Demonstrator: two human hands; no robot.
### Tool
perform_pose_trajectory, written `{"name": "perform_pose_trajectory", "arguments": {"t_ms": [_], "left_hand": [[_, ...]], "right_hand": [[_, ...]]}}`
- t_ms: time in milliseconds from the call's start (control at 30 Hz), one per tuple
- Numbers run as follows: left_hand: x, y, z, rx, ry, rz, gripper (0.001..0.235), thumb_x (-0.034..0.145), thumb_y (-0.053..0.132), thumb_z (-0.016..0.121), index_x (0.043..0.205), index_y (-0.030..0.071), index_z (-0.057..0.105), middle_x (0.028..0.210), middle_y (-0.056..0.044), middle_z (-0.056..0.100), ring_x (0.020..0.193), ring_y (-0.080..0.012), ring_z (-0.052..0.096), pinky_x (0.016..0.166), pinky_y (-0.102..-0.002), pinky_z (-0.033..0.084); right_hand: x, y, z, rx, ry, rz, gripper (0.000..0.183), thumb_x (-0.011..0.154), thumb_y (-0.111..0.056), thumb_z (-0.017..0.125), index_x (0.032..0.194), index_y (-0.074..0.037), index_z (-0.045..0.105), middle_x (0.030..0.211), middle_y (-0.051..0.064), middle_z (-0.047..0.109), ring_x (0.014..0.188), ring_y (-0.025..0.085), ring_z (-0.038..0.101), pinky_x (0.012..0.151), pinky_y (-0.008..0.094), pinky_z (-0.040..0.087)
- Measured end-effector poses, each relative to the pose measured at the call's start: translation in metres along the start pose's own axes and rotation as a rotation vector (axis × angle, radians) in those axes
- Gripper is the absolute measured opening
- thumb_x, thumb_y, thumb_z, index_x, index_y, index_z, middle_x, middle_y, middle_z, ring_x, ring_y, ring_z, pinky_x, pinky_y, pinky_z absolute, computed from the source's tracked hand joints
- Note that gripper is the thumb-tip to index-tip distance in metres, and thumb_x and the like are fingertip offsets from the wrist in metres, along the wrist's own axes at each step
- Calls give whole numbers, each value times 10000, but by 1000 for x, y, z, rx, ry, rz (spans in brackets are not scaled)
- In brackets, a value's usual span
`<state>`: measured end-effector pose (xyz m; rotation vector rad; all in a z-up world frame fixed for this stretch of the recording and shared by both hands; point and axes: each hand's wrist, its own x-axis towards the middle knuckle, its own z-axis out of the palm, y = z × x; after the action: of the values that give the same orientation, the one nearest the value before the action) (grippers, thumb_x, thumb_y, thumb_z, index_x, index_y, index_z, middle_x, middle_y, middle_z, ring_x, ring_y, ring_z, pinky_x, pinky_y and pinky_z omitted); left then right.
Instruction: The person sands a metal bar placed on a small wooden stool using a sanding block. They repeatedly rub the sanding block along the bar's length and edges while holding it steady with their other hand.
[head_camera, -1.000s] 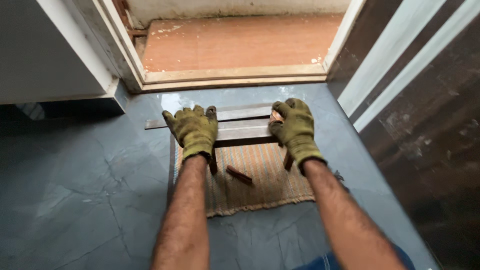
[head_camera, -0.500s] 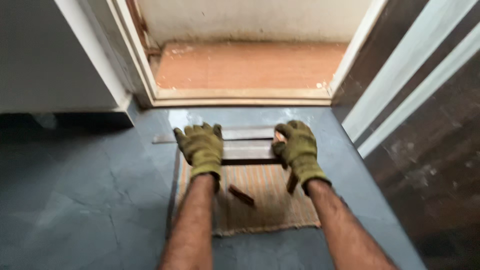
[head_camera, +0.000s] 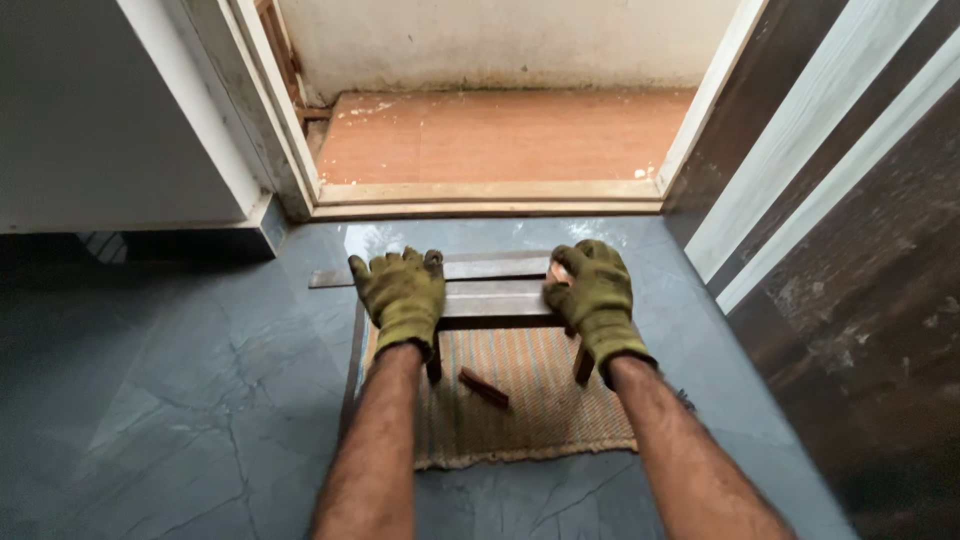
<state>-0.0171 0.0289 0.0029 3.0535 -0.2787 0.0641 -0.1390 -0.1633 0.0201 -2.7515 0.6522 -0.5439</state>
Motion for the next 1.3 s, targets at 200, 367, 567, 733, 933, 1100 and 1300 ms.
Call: {"name": "perform_pose_trajectory", "arguments": {"t_ms": [200, 367, 567, 733, 933, 1100, 1300], "left_hand": [[-1, 0, -5, 6, 97, 19, 634, 1051, 596, 266, 1306, 166, 656, 1284, -91, 669, 1232, -279, 583, 1178, -578, 154], [-5, -6, -10, -48, 11, 39, 618, 1060, 578, 259, 1309, 183, 664, 1292, -95, 673, 1248, -266, 590, 1220, -568, 156], [1, 0, -1, -15, 24, 13, 629, 1066, 574, 230, 1335, 177, 638, 1286, -99, 665, 1265, -281, 565, 1214, -579, 128], [7, -1, 5, -9, 66, 7, 633, 1043, 582, 244, 1307, 175, 650, 1266, -112, 666, 1248, -289, 564, 1178, -579, 138], [-2, -8, -1, -42, 74, 35, 628, 1083, 574, 256, 1290, 170, 689, 1215, -109, 709, 1223, -268, 601, 1195, -541, 174], [-2, -2, 3, 33, 99, 25, 643, 1073, 575, 241, 1315, 156, 665, 1224, -100, 697, 1230, -278, 576, 1189, -558, 145], [15, 2, 28, 16, 134, 23, 642, 1046, 566, 245, 1366, 160, 625, 1345, -100, 639, 1256, -313, 534, 1163, -587, 166]], "right_hand": [[-16, -92, 40, 22, -132, -186, 364, 855, -240, 760, 1209, -173, 705, 1145, 109, 633, 1106, 271, 574, 1027, 409, 494], [5, -58, 33, -49, -236, -263, 396, 832, -245, 783, 1217, -200, 700, 1178, 84, 645, 1124, 259, 584, 1037, 401, 505], [3, 15, -7, -66, 85, -61, 470, 710, -217, 877, 1162, -200, 751, 1160, 137, 626, 1112, 310, 558, 1004, 428, 494], [-12, -74, 38, 30, -110, -160, 462, 764, -156, 826, 1214, -184, 721, 1154, 98, 639, 1125, 251, 580, 1004, 370, 533], [-8, -60, 22, 74, -121, -304, 440, 742, -168, 839, 1172, -186, 745, 1149, 75, 665, 1112, 243, 582, 1031, 372, 517], [-10, -5, -15, -38, -44, 64, 381, 794, -163, 792, 1171, -181, 740, 1150, 102, 640, 1125, 278, 559, 1040, 408, 499], [-14, -66, 27, 19, -152, -119, 523, 729, -225, 845, 1231, -202, 701, 1239, 136, 590, 1182, 299, 516, 1052, 444, 442]]}}
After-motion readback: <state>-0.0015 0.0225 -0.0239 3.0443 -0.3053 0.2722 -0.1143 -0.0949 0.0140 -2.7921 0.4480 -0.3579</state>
